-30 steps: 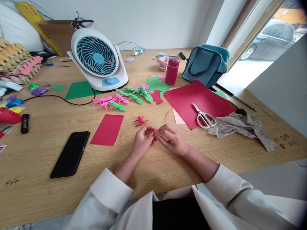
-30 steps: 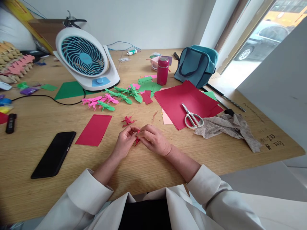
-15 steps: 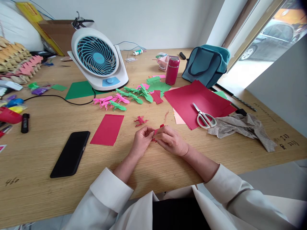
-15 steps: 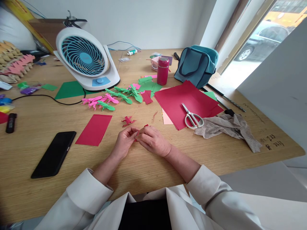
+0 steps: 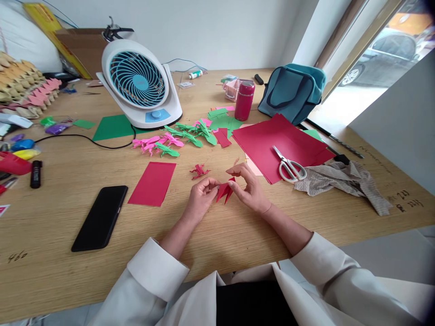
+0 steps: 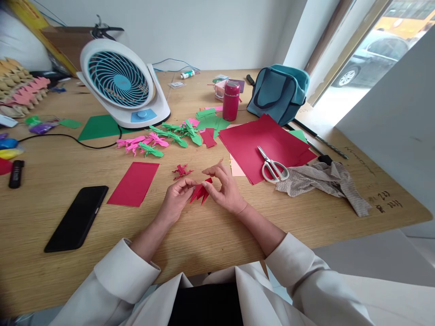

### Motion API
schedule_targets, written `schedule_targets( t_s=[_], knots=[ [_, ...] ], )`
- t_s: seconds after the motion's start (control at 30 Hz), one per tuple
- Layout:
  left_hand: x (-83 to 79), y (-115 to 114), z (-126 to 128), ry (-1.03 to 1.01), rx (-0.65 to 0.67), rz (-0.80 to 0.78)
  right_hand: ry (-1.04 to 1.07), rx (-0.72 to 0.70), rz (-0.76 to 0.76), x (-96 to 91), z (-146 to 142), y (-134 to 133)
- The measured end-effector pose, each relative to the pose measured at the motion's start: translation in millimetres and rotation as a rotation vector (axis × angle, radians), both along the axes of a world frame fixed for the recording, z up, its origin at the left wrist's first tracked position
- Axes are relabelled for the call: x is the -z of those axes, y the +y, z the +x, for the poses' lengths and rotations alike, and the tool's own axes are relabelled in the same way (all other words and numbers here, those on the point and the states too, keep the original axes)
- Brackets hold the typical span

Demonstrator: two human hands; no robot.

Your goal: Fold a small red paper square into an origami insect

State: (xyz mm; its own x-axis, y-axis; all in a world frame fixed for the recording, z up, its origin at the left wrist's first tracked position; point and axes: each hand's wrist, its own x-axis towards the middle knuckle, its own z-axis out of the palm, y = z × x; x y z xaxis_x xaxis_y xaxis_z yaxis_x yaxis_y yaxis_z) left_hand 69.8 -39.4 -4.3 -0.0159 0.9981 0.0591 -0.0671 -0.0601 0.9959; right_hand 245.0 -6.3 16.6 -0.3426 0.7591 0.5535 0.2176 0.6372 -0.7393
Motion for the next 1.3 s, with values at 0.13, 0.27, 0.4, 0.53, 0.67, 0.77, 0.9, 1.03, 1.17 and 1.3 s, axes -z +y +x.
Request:
schedule_targets(
  t_s=[0.13, 0.27, 0.4, 0.53, 0.67, 0.77, 0.9, 1.03, 1.17, 1.3],
  knots=[
    [5.5, 1, -3, 0.104, -0.003, 0.062, 0.047, -0.134, -0.362, 4.2, -3, 3],
    [5.9, 1, -4, 0.131, -0.023, 0.078, 0.112, -0.206, -0.498, 8.4, -5, 4],
    [4.0, 0, -3, 0.166, -0.051, 0.077, 0.124, -0.23, -0.506, 10.3, -7, 5],
    [2.5, -1, -3, 0.183, -0.049, 0.069, 0.155, -0.254, -0.541, 15.0, -8, 6],
    [2.7, -2, -3, 0.185, -0.048, 0.048, 0.178, -0.239, -0.546, 21.4, -9, 7],
    [2.0, -2, -3, 0.15, -0.025, 0.048, 0.167, -0.208, -0.525, 23.2, -9, 7],
    [-2.9, -3, -2, 0.162, 0.003, 0.068, 0.173, -0.168, -0.487, 22.6, -9, 8],
    [-8.3, -5, 1, 0.24, -0.037, 0.082, 0.173, -0.163, -0.476, 21.0, -9, 8],
    [-9.5, -6, 2, 0.231, -0.046, 0.089, 0.146, -0.173, -0.459, 17.5, -9, 7],
    [-7.7, -5, 3, 0.162, -0.008, 0.041, 0.138, -0.178, -0.425, 15.6, -8, 5]
  ],
)
